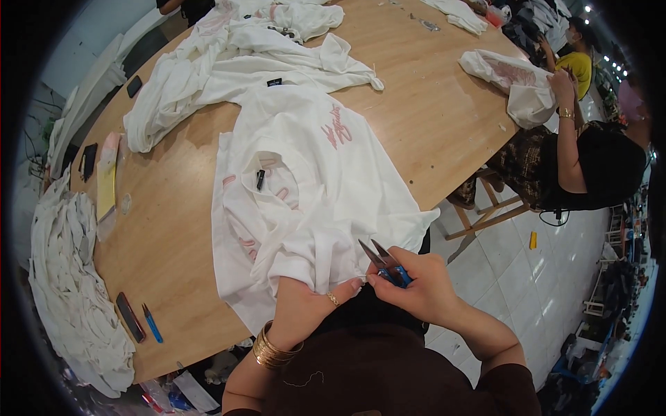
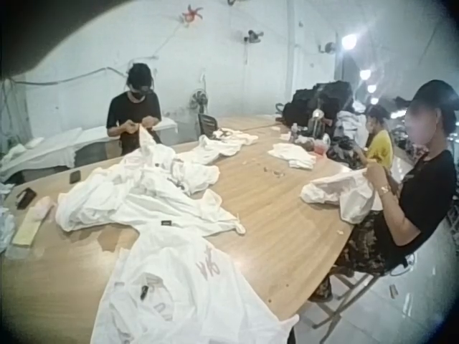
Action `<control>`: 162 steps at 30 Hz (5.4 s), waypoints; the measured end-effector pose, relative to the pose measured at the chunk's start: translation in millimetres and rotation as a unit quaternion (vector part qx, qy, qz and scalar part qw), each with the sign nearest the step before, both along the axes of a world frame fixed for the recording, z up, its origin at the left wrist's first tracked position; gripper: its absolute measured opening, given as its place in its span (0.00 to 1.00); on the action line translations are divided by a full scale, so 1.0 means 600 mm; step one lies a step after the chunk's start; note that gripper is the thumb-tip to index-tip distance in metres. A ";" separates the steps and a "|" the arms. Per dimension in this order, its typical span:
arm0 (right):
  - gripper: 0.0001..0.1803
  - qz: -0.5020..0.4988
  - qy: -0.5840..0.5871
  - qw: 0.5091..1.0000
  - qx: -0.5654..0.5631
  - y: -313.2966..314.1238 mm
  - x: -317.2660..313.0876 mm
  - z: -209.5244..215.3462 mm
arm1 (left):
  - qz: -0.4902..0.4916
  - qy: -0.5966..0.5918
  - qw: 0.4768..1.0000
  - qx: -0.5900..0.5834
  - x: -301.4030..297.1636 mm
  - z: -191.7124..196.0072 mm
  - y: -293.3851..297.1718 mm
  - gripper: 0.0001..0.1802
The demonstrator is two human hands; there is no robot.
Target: Trimming loose threads from white t-shirts using small scissors.
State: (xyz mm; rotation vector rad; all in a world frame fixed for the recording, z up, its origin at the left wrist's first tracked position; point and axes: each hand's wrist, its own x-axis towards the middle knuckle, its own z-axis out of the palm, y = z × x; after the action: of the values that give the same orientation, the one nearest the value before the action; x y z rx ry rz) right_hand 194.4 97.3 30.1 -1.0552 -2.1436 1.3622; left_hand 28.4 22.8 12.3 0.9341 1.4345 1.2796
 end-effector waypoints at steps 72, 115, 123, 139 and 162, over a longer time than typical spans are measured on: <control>0.14 0.179 -0.226 0.956 -0.047 0.013 0.024 0.070 | -0.021 0.018 1.000 0.011 -0.003 0.002 -0.010 0.29; 0.14 0.055 -0.027 0.995 0.074 -0.010 0.009 0.017 | -0.083 -0.037 0.996 -0.024 -0.006 0.003 -0.010 0.30; 0.07 0.046 -0.023 0.990 -0.131 0.006 0.000 0.025 | -0.083 -0.096 0.991 -0.051 -0.010 0.008 -0.013 0.27; 0.05 0.052 -0.015 0.986 -0.158 0.014 -0.004 0.026 | -0.090 -0.053 0.994 -0.028 -0.012 0.010 -0.011 0.29; 0.06 0.185 -0.198 0.954 0.124 -0.008 0.033 0.071 | -0.052 -0.015 0.998 -0.027 -0.010 0.009 -0.009 0.33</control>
State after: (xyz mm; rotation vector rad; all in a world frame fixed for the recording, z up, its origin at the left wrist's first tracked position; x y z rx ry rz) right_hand 214.0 92.4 72.6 -0.9147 -2.8387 1.0443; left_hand 22.4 17.3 17.6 0.9389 1.3728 1.1684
